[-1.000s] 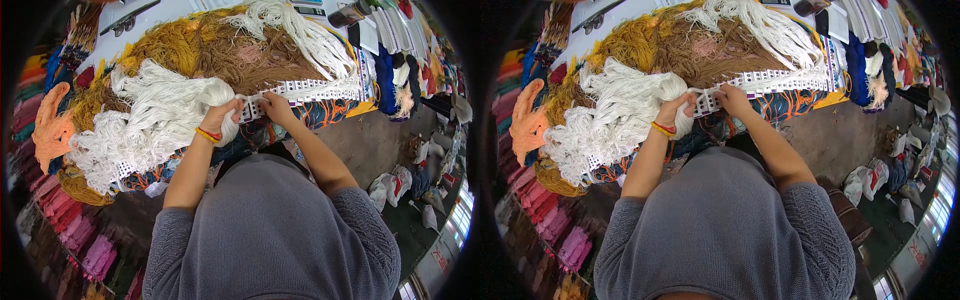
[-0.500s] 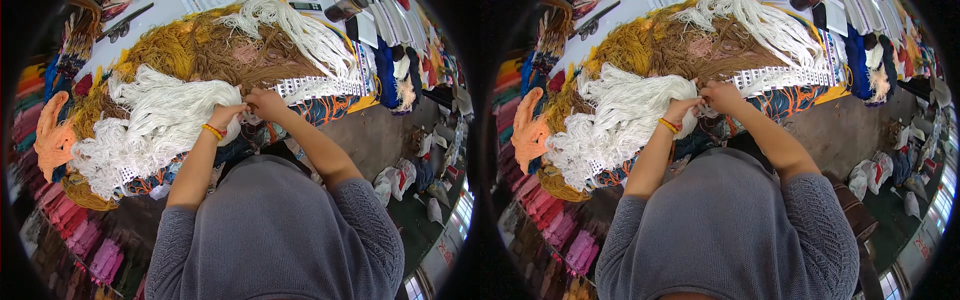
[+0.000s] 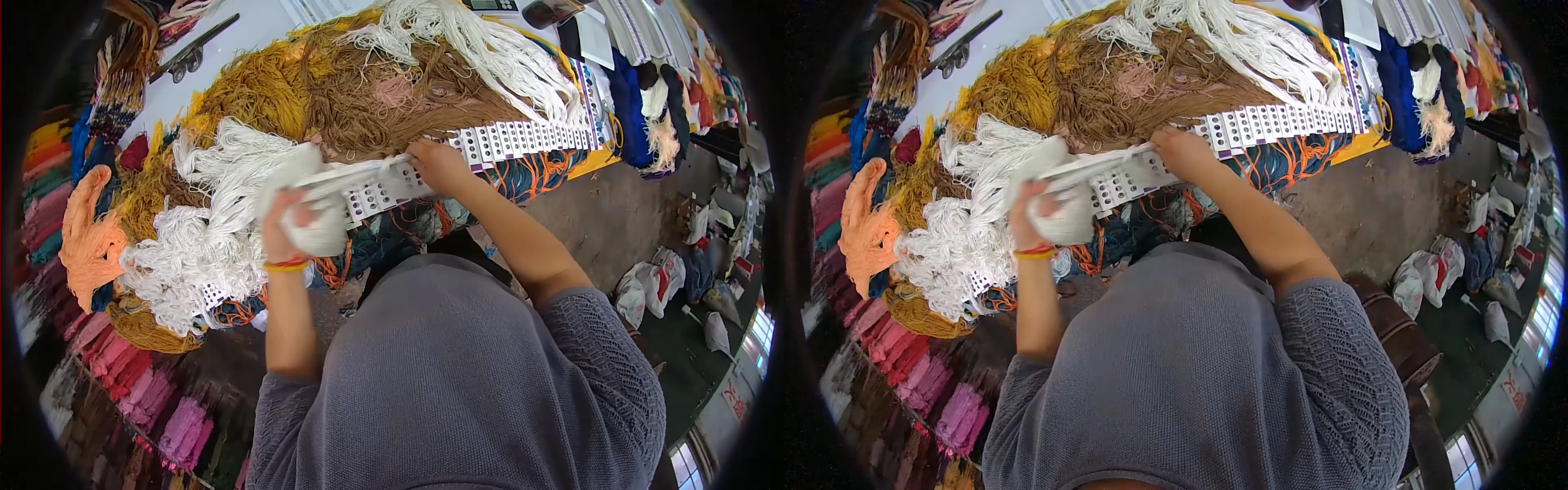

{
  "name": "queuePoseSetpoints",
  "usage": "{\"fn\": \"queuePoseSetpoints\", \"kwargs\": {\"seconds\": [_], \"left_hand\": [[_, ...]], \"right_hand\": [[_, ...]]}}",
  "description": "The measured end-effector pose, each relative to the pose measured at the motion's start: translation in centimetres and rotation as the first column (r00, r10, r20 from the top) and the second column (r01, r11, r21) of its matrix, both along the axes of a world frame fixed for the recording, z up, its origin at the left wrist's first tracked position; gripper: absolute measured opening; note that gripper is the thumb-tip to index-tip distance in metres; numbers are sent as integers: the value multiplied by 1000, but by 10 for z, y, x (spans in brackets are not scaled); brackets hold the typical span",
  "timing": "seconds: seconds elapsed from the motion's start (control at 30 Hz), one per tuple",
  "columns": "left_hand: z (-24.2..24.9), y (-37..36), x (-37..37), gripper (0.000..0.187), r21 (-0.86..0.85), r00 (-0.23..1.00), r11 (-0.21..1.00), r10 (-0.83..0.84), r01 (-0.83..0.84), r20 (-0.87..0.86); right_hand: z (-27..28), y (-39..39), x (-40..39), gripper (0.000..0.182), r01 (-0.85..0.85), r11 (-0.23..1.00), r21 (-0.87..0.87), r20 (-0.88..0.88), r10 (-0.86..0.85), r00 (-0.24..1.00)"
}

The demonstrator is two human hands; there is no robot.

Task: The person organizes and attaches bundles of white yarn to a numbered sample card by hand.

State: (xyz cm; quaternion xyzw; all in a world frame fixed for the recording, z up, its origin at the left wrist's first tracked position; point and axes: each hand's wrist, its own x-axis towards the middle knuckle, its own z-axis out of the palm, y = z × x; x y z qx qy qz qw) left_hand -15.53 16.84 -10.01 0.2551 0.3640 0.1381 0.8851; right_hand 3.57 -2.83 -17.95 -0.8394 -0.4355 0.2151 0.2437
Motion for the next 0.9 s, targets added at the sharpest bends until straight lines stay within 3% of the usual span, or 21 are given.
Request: {"fn": "queuePoseSetpoints", "kwargs": {"seconds": [0.03, 0.07, 0.13, 0.2, 0.23, 0.27, 0.3, 0.4, 0.43, 0.5, 0.53, 0.6, 0.67, 0.73, 0.77, 0.8, 0.87, 0.9], "left_hand": [[10, 17, -10, 20, -10, 974, 980, 198, -200, -111], [-10, 35, -36, 16, 12, 966, 968, 249, -249, -66], [-29, 53, -57, 18, -84, 938, 940, 318, -331, -134], [-45, 52, -60, 17, 56, 913, 948, 317, -313, -255], [-48, 49, -54, 17, 142, 875, 937, 348, -318, -337], [-47, 47, -52, 18, 188, 866, 942, 331, -278, -376], [-45, 46, -51, 18, 189, 865, 942, 331, -278, -378], [-46, 44, -47, 19, 128, 905, 962, 270, -241, -328], [-50, 43, -46, 20, 136, 904, 960, 277, -245, -326], [-54, 44, -51, 21, 126, 906, 967, 252, -221, -342], [-54, 43, -51, 21, 127, 905, 967, 251, -220, -343], [-53, 41, -49, 21, 149, 904, 972, 226, -183, -364], [-52, 39, -46, 21, 168, 889, 963, 261, -211, -377], [-51, 42, -47, 21, 189, 871, 952, 299, -242, -391], [-53, 45, -50, 21, 168, 883, 958, 281, -233, -376], [-53, 48, -54, 21, 146, 896, 964, 260, -221, -361], [-40, 56, -56, 20, 211, 878, 956, 273, -203, -394], [-41, 68, -64, 16, 236, 882, 950, 282, -202, -378]], "right_hand": [[3, -1, 1, 11, -24, 1000, 15, -9, 24, 1000], [5, -1, 2, 11, -48, 998, 31, -18, 49, 999], [11, -3, 3, 11, -10, 993, 114, -54, 16, 998], [9, -5, 5, 12, 26, 981, 190, -92, -9, 996], [6, -4, 7, 12, 99, 976, 196, -432, -5, 902], [4, -2, 7, 13, 171, 969, 177, -718, 8, 696], [3, -3, 7, 13, 171, 969, 177, -720, 9, 694], [16, -3, 3, 15, 393, 920, 11, -529, -328, 783], [10, -2, 2, 15, 392, 920, 13, -531, -326, 783], [-7, -2, 0, 17, 384, 857, 343, -420, -226, 879], [-6, -2, 4, 17, 386, 856, 343, -421, -227, 878], [-3, -4, 14, 18, 325, 944, -63, -823, -233, 518], [8, -4, 15, 17, 339, 939, -54, -769, -256, 586], [-7, -10, 13, 9, 388, 911, 142, -636, -216, 741], [-10, -11, 11, 10, 332, 933, 141, -450, -239, 860], [-13, -13, 7, 10, 334, 932, 139, -451, -241, 859], [-15, -13, -1, 21, 219, 968, 122, -127, -203, 971], [-19, -15, -2, 25, 179, 981, 71, -154, -166, 974]]}}
